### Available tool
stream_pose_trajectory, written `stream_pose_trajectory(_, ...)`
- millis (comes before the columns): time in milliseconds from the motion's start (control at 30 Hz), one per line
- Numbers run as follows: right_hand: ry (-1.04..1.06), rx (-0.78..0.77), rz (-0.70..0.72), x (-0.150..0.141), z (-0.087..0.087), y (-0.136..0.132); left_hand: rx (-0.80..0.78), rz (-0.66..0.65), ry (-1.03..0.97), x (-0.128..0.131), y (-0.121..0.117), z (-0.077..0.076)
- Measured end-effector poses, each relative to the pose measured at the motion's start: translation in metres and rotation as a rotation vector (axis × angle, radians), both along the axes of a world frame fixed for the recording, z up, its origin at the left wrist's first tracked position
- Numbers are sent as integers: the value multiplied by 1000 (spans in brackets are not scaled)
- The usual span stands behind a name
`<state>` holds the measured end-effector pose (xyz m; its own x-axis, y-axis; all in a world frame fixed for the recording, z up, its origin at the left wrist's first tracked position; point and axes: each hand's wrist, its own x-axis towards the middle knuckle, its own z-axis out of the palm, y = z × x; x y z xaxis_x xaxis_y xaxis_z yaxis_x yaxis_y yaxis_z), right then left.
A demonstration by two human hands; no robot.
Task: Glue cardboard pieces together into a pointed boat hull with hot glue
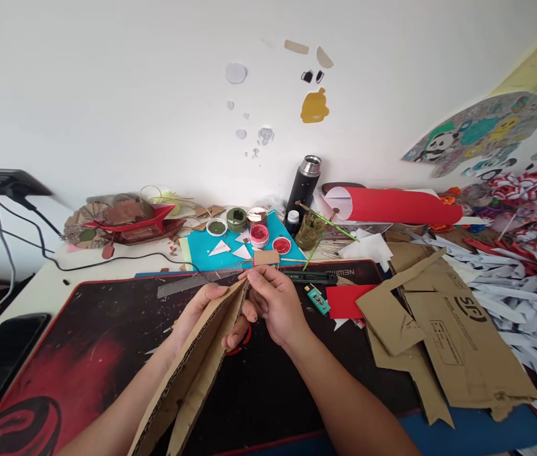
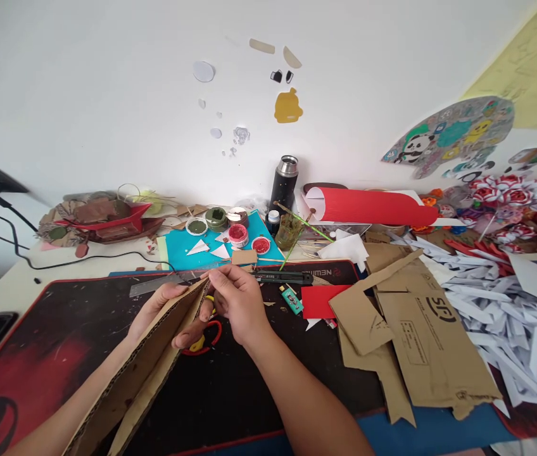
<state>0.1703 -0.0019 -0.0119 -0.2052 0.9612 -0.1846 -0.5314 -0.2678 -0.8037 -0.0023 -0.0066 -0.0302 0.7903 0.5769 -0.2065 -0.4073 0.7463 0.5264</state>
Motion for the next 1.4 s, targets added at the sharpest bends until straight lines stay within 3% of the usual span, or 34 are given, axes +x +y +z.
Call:
stream_pose_trajectory(200, -28, 56, -29, 1, 4, 2, 51, 90, 13, 1, 0, 6)
stream_pose_trajectory(333, -57, 58, -14, 1, 3, 1, 52, 19, 12, -2, 2, 7)
stream_pose_trajectory(467, -56, 59, -10, 1, 3, 0, 69, 71, -5, -1, 2, 4)
stream_pose_trajectory(733, 7, 25, 56, -1, 1, -3, 57, 30, -117, 5, 0, 2)
stream_pose_trajectory(1400, 83, -70, 99, -1, -4, -4, -17, 103, -160, 17, -11, 1)
